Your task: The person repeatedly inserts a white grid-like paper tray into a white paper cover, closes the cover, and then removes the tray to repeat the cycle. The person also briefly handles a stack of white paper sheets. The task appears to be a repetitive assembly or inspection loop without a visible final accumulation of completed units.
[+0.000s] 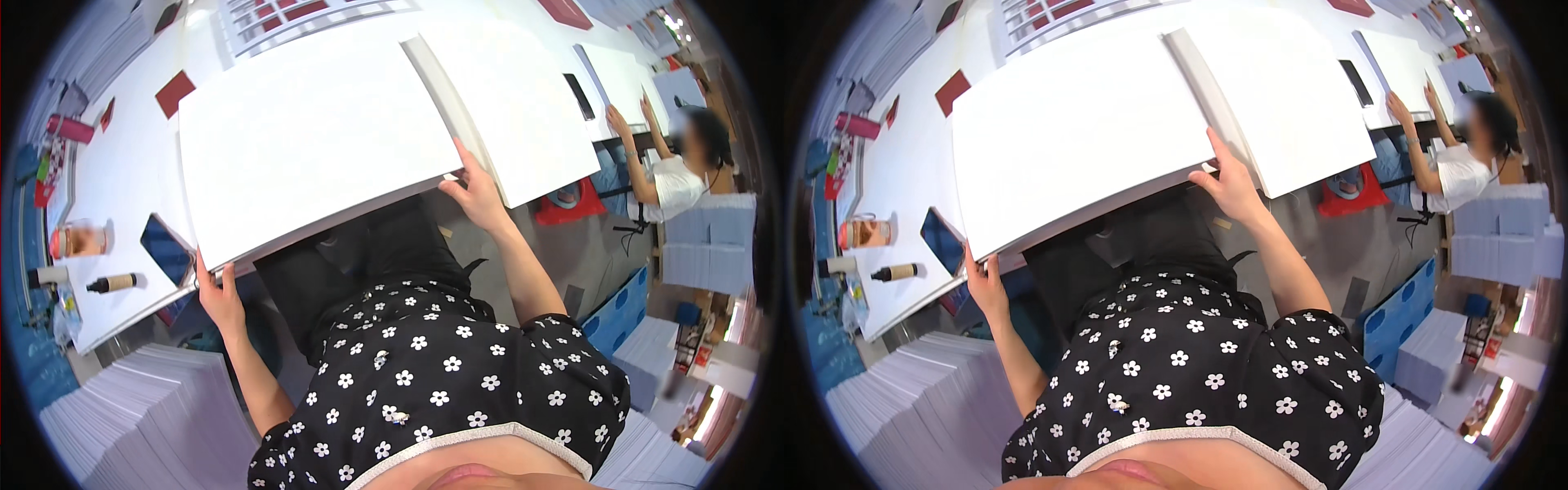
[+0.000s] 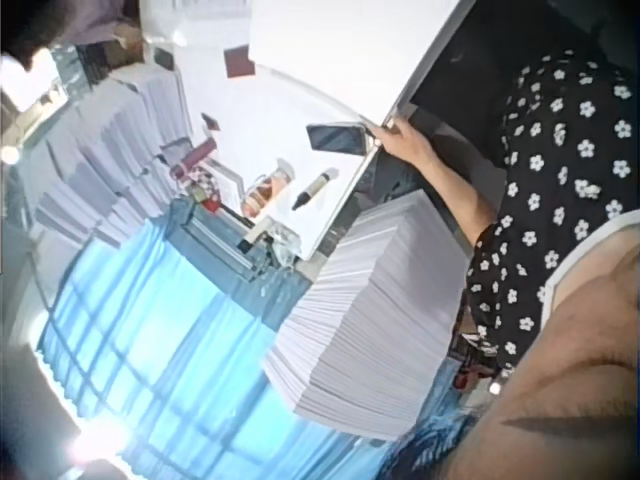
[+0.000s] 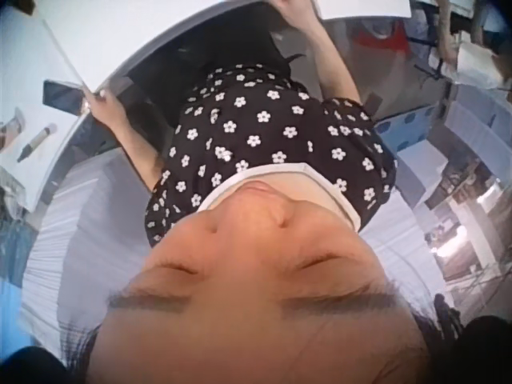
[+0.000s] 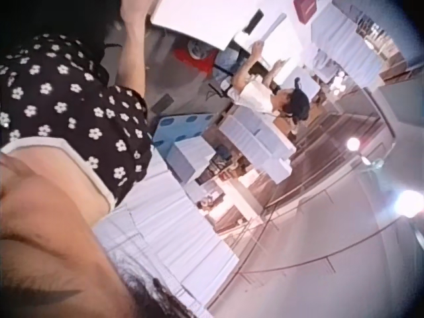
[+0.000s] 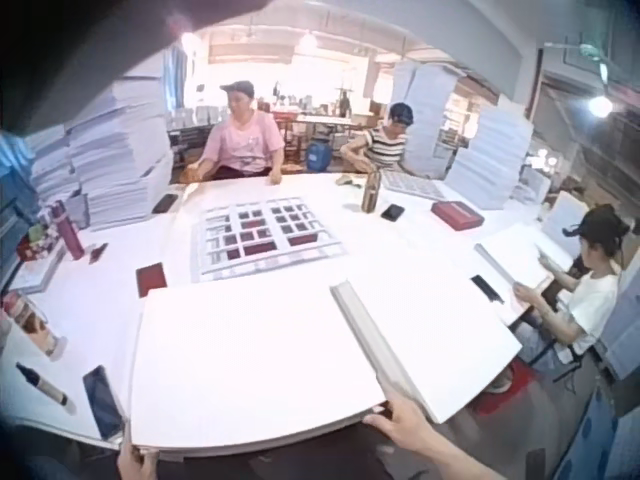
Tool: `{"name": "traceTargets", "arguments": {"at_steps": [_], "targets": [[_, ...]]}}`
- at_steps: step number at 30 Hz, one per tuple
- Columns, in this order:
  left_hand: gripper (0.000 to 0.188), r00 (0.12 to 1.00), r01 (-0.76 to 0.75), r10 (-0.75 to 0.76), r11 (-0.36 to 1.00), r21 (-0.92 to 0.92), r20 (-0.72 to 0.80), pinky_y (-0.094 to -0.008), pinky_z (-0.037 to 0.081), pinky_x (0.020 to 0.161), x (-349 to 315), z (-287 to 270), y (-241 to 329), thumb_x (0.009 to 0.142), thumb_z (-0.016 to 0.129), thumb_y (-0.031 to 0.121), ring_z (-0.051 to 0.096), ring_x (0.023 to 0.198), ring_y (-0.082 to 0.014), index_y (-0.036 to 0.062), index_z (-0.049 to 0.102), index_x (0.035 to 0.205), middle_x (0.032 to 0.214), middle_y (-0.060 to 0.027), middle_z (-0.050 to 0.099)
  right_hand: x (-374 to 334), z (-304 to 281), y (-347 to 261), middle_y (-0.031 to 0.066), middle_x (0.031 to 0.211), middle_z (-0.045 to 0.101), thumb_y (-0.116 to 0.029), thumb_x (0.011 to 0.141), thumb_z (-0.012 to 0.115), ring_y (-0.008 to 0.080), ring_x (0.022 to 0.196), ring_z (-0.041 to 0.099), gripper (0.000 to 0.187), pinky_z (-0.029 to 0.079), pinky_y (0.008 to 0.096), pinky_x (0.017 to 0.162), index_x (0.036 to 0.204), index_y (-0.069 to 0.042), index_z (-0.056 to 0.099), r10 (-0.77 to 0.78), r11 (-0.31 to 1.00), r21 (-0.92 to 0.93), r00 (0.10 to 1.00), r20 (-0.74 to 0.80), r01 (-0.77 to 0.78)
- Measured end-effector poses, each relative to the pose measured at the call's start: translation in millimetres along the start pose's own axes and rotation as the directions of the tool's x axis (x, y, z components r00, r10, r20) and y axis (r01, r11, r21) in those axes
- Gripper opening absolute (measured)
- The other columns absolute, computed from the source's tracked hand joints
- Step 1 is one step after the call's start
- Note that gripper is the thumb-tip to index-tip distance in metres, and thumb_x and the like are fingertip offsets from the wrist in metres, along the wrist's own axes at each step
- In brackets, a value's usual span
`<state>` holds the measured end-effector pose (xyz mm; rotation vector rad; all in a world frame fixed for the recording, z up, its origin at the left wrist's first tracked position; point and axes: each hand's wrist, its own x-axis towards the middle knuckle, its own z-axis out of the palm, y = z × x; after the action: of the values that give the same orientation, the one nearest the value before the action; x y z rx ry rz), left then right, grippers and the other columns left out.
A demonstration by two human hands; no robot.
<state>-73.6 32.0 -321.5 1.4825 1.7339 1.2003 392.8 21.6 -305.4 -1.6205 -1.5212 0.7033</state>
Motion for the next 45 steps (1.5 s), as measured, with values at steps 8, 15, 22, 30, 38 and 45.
{"name": "traceTargets", "arguments": {"at_steps": [8, 15, 22, 30, 38, 45], "targets": [[0.053, 0.999, -0.033, 0.033, 0.975, 0.220, 0.004, -0.0302, 0.050, 0.082, 4.6, -4.9, 9.3, 0.092, 0.070, 0.014, 0.064, 0.093, -0.0176, -0.0007, 0.051, 0.139, 0.115, -0.0171, 0.068, 6.0, -7.7, -20.3, 0.0176, 0.096, 0.071, -0.007, 0.090, 0.068, 0.0227, 0.084, 0.069, 0.056, 0.052, 0.0329, 0.077, 0.142, -0.001, 0.047, 0.135, 0.987, -0.080, 0.989, -0.058, -0.139], [0.053, 0.998, -0.022, 0.037, 0.965, 0.261, -0.055, -0.0294, 0.049, 0.076, 0.5, -5.7, -1.5, 0.089, 0.072, 0.011, 0.061, 0.085, -0.0167, 0.0015, 0.054, 0.138, 0.111, -0.0140, 0.069, 10.3, -9.0, -25.1, 0.0134, 0.090, 0.072, -0.006, 0.086, 0.072, 0.0243, 0.073, 0.066, 0.049, 0.051, 0.0342, 0.070, 0.132, -0.002, 0.058, 0.101, 0.984, -0.141, 0.992, -0.080, -0.112], [0.051, 0.981, -0.178, 0.187, 0.972, 0.152, -0.049, -0.0273, 0.050, 0.081, 3.5, -8.2, -23.1, 0.094, 0.070, 0.020, 0.063, 0.097, -0.0159, -0.0023, 0.054, 0.136, 0.115, -0.0121, 0.066, 13.3, -17.8, -17.9, 0.0131, 0.095, 0.072, -0.010, 0.083, 0.074, 0.0245, 0.082, 0.070, 0.036, 0.053, 0.0330, 0.073, 0.118, -0.005, 0.065, 0.096, 0.984, -0.150, 0.994, -0.046, -0.102], [0.060, 0.995, 0.090, -0.103, 0.896, -0.435, -0.008, -0.0368, 0.040, 0.110, 52.4, -7.5, -38.3, 0.108, 0.037, 0.042, 0.055, 0.125, -0.0259, -0.0101, 0.048, 0.136, 0.132, -0.0201, 0.058, 149.5, -62.4, -63.1, 0.0141, 0.126, 0.064, -0.018, 0.085, 0.075, 0.0306, 0.113, 0.062, 0.056, 0.050, 0.0389, 0.096, 0.135, -0.008, 0.052, -0.316, 0.896, -0.363, 0.942, -0.110, 0.258], [0.038, 0.983, 0.095, -0.138, 0.946, -0.309, -0.119, -0.0288, 0.049, 0.089, 79.9, 25.3, -69.6, 0.107, 0.046, 0.026, 0.062, 0.099, -0.0155, -0.0061, 0.060, 0.121, 0.110, -0.0105, 0.066, 382.0, 11.1, -51.6, 0.0172, 0.143, 0.049, -0.021, 0.078, 0.081, 0.0362, 0.133, 0.046, 0.081, 0.040, 0.0473, 0.107, 0.148, -0.015, 0.039, -0.393, 0.608, -0.628, 0.871, 0.293, 0.486], [0.031, 0.975, 0.070, -0.125, 0.957, -0.280, -0.184, -0.0249, 0.049, 0.083, 68.2, 20.6, -56.2, 0.107, 0.047, 0.021, 0.061, 0.091, -0.0102, -0.0051, 0.062, 0.114, 0.100, -0.0068, 0.066, 478.7, 96.2, -49.8, 0.0186, 0.144, 0.046, -0.026, 0.063, 0.091, 0.0396, 0.134, 0.044, 0.112, 0.040, 0.0536, 0.103, 0.155, -0.029, 0.026, -0.048, 0.332, -0.856, 0.914, 0.404, 0.396]]}}
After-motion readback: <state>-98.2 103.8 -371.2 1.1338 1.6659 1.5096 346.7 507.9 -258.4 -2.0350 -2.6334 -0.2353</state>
